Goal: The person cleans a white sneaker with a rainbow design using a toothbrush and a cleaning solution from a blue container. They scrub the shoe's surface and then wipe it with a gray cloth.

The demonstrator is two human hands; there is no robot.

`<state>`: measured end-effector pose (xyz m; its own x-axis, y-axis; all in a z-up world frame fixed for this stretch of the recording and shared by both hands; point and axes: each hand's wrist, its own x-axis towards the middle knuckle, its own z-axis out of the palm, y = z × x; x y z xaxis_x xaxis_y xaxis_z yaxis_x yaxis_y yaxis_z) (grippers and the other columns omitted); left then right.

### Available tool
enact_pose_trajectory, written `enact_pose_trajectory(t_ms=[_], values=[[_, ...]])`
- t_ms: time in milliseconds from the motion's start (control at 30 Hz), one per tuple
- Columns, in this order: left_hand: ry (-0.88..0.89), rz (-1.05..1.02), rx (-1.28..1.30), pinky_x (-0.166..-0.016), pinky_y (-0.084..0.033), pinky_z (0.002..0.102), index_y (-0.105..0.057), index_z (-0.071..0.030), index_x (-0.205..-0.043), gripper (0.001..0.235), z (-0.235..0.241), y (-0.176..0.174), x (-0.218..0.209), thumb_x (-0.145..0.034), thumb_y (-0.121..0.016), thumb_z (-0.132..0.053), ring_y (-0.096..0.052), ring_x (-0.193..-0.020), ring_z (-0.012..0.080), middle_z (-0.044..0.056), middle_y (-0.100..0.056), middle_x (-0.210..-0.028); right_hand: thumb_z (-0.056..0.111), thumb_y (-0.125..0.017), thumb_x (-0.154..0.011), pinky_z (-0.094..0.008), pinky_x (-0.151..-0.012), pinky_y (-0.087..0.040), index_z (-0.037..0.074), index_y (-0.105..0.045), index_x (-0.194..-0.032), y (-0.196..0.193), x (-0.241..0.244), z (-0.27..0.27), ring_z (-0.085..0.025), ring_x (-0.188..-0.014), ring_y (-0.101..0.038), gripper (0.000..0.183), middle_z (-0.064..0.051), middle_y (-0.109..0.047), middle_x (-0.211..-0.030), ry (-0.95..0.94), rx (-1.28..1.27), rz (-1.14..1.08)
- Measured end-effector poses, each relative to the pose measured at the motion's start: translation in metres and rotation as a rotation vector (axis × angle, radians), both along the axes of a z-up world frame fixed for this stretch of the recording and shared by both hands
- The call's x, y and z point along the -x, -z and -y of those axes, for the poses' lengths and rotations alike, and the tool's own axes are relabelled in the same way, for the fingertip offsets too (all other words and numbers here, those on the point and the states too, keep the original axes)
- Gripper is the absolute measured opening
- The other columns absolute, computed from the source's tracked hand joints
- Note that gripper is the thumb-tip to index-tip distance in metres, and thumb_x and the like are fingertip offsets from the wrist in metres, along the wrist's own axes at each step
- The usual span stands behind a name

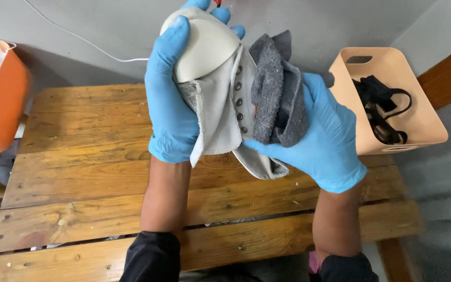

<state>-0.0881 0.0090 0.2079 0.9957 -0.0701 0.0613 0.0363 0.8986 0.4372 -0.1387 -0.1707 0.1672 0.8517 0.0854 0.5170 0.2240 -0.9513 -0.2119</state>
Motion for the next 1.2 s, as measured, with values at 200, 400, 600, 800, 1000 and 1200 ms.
enact_pose_trajectory(t_ms=[200,400,600,800,1000,1200], values=[[-0.002,0.285,0.071,-0.106,-0.054,0.049,-0.067,0.005,-0.112,0.042,-0.006,0.019,-0.012,-0.086,-0.075,-0.027,-0.065,-0.112,0.0351,0.023,-0.061,-0.132,0.018,-0.065,-0.099,-0.032,-0.049,-0.050,-0.008,-0.065,-0.120,0.015,-0.011,0.016,-0.015,-0.056,-0.056,0.033,-0.007,-0.063,-0.070,-0.097,-0.465,0.103],[-0.073,0.371,0.010,-0.107,-0.053,0.051,-0.068,0.006,-0.119,0.042,-0.002,0.028,-0.018,-0.093,-0.070,-0.027,-0.065,-0.114,0.0318,0.021,-0.065,-0.128,0.021,-0.061,-0.092,-0.036,-0.111,-0.051,0.007,-0.062,-0.132,0.024,-0.042,0.032,-0.022,-0.127,-0.062,0.043,-0.007,-0.068,-0.132,-0.183,-0.876,-0.145],[-0.165,0.546,-0.200,-0.118,-0.056,0.052,-0.064,-0.001,-0.129,0.038,-0.013,0.046,-0.029,-0.102,-0.072,-0.026,-0.059,-0.132,0.0367,0.013,-0.060,-0.139,0.014,-0.094,-0.089,-0.044,-0.078,-0.056,-0.001,-0.067,-0.110,0.015,-0.028,0.020,-0.031,-0.102,-0.066,0.037,-0.014,-0.057,-0.115,-0.030,-0.188,0.341],[-0.172,0.402,-0.277,-0.092,-0.058,0.034,-0.064,-0.007,-0.123,0.040,-0.003,0.040,-0.029,-0.092,-0.075,-0.029,-0.065,-0.098,0.0206,0.007,-0.067,-0.114,-0.011,-0.083,-0.100,-0.056,-0.102,-0.058,-0.008,-0.064,-0.123,-0.008,-0.007,-0.002,-0.041,-0.114,-0.061,0.030,-0.016,-0.040,-0.124,-0.058,-0.183,0.769],[-0.135,0.433,-0.344,-0.103,-0.056,0.033,-0.063,-0.009,-0.128,0.040,0.008,0.046,-0.030,-0.095,-0.074,-0.029,-0.065,-0.108,0.0175,0.007,-0.066,-0.118,0.008,-0.059,-0.080,-0.049,-0.128,-0.033,-0.005,-0.069,-0.114,0.054,0.032,-0.004,-0.032,-0.126,-0.057,0.038,-0.015,-0.067,-0.122,-0.989,-2.039,-0.125],[-0.208,0.489,-0.328,-0.097,-0.059,0.037,-0.063,-0.014,-0.127,0.038,0.005,0.056,-0.042,-0.097,-0.074,-0.034,-0.065,-0.106,0.0204,0.007,-0.067,-0.115,0.023,-0.082,-0.068,-0.043,-0.110,-0.053,0.007,-0.072,-0.112,0.083,0.049,-0.005,-0.030,-0.110,-0.071,0.048,-0.015,-0.072,-0.113,-0.675,-0.625,0.144]])
